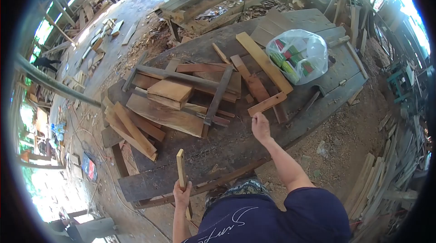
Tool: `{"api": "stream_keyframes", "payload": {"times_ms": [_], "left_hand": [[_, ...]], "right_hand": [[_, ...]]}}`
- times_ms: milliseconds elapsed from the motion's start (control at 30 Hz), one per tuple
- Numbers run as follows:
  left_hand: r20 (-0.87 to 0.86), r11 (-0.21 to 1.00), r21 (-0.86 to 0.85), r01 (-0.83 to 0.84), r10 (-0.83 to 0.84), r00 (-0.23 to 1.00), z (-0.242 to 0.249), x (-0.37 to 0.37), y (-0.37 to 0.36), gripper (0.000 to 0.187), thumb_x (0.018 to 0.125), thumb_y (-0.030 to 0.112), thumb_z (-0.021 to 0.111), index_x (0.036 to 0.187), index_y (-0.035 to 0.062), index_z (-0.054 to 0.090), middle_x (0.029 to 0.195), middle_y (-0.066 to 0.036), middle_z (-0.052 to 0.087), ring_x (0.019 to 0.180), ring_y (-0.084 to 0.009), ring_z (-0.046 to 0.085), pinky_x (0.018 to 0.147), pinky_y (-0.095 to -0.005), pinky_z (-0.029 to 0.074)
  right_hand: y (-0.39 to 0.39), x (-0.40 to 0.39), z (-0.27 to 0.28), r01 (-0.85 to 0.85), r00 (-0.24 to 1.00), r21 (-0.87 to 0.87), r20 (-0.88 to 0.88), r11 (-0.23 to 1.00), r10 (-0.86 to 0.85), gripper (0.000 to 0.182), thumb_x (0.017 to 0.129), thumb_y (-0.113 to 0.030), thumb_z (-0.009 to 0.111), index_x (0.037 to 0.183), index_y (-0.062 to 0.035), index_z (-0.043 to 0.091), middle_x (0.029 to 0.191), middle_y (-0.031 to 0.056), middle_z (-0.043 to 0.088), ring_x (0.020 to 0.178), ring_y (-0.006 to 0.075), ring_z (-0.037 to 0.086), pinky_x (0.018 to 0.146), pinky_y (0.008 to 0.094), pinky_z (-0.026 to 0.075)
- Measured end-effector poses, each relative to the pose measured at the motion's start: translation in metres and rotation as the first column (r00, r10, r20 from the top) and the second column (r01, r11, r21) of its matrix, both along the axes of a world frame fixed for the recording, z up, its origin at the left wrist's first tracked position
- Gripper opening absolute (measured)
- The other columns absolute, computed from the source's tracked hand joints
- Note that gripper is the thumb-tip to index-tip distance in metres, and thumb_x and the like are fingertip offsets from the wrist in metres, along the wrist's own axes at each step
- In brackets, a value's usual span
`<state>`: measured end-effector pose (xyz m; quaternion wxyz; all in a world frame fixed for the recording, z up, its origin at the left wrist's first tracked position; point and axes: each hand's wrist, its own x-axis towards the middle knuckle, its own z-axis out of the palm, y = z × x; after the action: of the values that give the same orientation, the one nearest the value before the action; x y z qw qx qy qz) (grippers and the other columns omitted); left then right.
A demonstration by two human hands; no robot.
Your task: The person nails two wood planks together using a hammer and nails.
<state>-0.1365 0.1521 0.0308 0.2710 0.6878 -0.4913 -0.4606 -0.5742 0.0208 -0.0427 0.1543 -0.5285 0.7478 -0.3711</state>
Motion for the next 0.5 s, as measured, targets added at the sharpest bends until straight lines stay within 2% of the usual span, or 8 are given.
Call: {"api": "stream_keyframes", "payload": {"times_ms": [67, 100, 133, 167, 200, 300, 433, 500], "left_hand": [[0.015, 1.0, -0.001, 0.023, -0.023, 1.0, -0.004, -0.006, -0.002, 0.032, 0.09, 0.021, 0.074, 0.117, 0.0054, 0.066, 0.094, -0.005, 0.063, 0.085, -0.0142, 0.058, 0.078, -0.0302, 0.047], [0.025, 0.999, 0.015, 0.048, -0.049, 0.999, -0.007, -0.009, -0.004, 0.032, 0.09, 0.021, 0.074, 0.117, 0.0054, 0.066, 0.094, -0.005, 0.063, 0.087, -0.0152, 0.058, 0.08, -0.0312, 0.048], [0.035, 0.997, 0.031, 0.073, -0.074, 0.997, -0.01, -0.012, -0.007, 0.033, 0.089, 0.021, 0.075, 0.116, 0.0054, 0.066, 0.095, -0.006, 0.063, 0.088, -0.0161, 0.059, 0.081, -0.0323, 0.049], [0.042, 0.996, 0.02, 0.082, -0.082, 0.996, -0.005, -0.019, -0.011, 0.033, 0.089, 0.021, 0.075, 0.116, 0.0054, 0.066, 0.095, -0.006, 0.063, 0.088, -0.0161, 0.059, 0.081, -0.0323, 0.049], [0.071, 0.993, -0.016, 0.117, -0.116, 0.991, -0.001, -0.026, -0.013, 0.033, 0.088, 0.021, 0.075, 0.116, 0.0055, 0.066, 0.095, -0.006, 0.063, 0.089, -0.0162, 0.06, 0.082, -0.0326, 0.049], [0.091, 0.978, -0.115, 0.175, -0.165, 0.982, 0.016, -0.05, -0.019, 0.033, 0.086, 0.019, 0.077, 0.114, 0.0053, 0.066, 0.094, -0.007, 0.064, 0.087, -0.0158, 0.062, 0.08, -0.0325, 0.051], [0.133, 0.976, -0.026, 0.214, -0.209, 0.969, 0.029, -0.063, -0.023, 0.036, 0.083, 0.017, 0.079, 0.114, 0.0046, 0.065, 0.091, -0.007, 0.064, 0.072, -0.0141, 0.064, 0.066, -0.0303, 0.052], [0.182, 0.965, -0.077, 0.25, -0.233, 0.955, 0.029, -0.066, -0.022, 0.036, 0.084, 0.017, 0.079, 0.114, 0.0041, 0.065, 0.089, -0.007, 0.064, 0.071, -0.0143, 0.063, 0.065, -0.0307, 0.052]], "right_hand": [[-0.001, -0.021, -0.001, 0.192, 0.973, 0.017, 0.131, 0.981, -0.192, 0.029, 0.091, -0.019, 0.066, 0.108, -0.0036, 0.048, 0.091, 0.0195, 0.06, 0.075, 0.0375, 0.065, 0.065, 0.0458, 0.053], [-0.004, -0.031, -0.003, 0.201, 0.97, 0.007, 0.136, 0.98, -0.2, 0.029, 0.091, -0.019, 0.066, 0.108, -0.0036, 0.048, 0.091, 0.0195, 0.06, 0.075, 0.0375, 0.065, 0.065, 0.0458, 0.053], [-0.008, -0.04, -0.004, 0.358, 0.758, 0.229, 0.495, 0.905, -0.425, 0.035, 0.09, -0.025, 0.069, 0.109, -0.004, 0.047, 0.092, 0.0175, 0.061, 0.069, 0.0312, 0.065, 0.057, 0.0417, 0.054], [-0.014, -0.046, -0.002, 0.38, 0.372, 0.482, 0.701, 0.789, -0.608, 0.042, 0.09, -0.031, 0.071, 0.11, -0.0044, 0.046, 0.093, 0.0156, 0.061, 0.062, 0.025, 0.064, 0.049, 0.0375, 0.055], [-0.02, -0.048, -0.001, 0.385, 0.267, 0.514, 0.733, 0.766, -0.626, 0.05, 0.088, -0.042, 0.073, 0.113, -0.0073, 0.049, 0.085, 0.0076, 0.059, 0.055, 0.0161, 0.061, 0.043, 0.0298, 0.053], [-0.039, -0.051, -0.004, 0.314, 0.269, 0.45, 0.803, 0.836, -0.532, 0.065, 0.083, -0.039, 0.079, 0.12, 0.0, 0.042, 0.098, 0.0156, 0.062, 0.057, 0.0194, 0.063, 0.044, 0.0325, 0.055], [-0.053, -0.043, -0.001, 0.418, 0.329, 0.465, 0.723, 0.78, -0.607, 0.068, 0.08, -0.038, 0.082, 0.119, 0.0031, 0.044, 0.098, 0.0163, 0.064, 0.059, 0.0198, 0.064, 0.044, 0.0332, 0.056], [-0.057, -0.045, -0.012, 0.432, 0.299, 0.467, 0.733, 0.772, -0.61, 0.049, 0.078, -0.035, 0.084, 0.101, 0.0016, 0.061, 0.083, 0.0121, 0.065, 0.05, 0.0178, 0.06, 0.04, 0.0309, 0.052]]}}
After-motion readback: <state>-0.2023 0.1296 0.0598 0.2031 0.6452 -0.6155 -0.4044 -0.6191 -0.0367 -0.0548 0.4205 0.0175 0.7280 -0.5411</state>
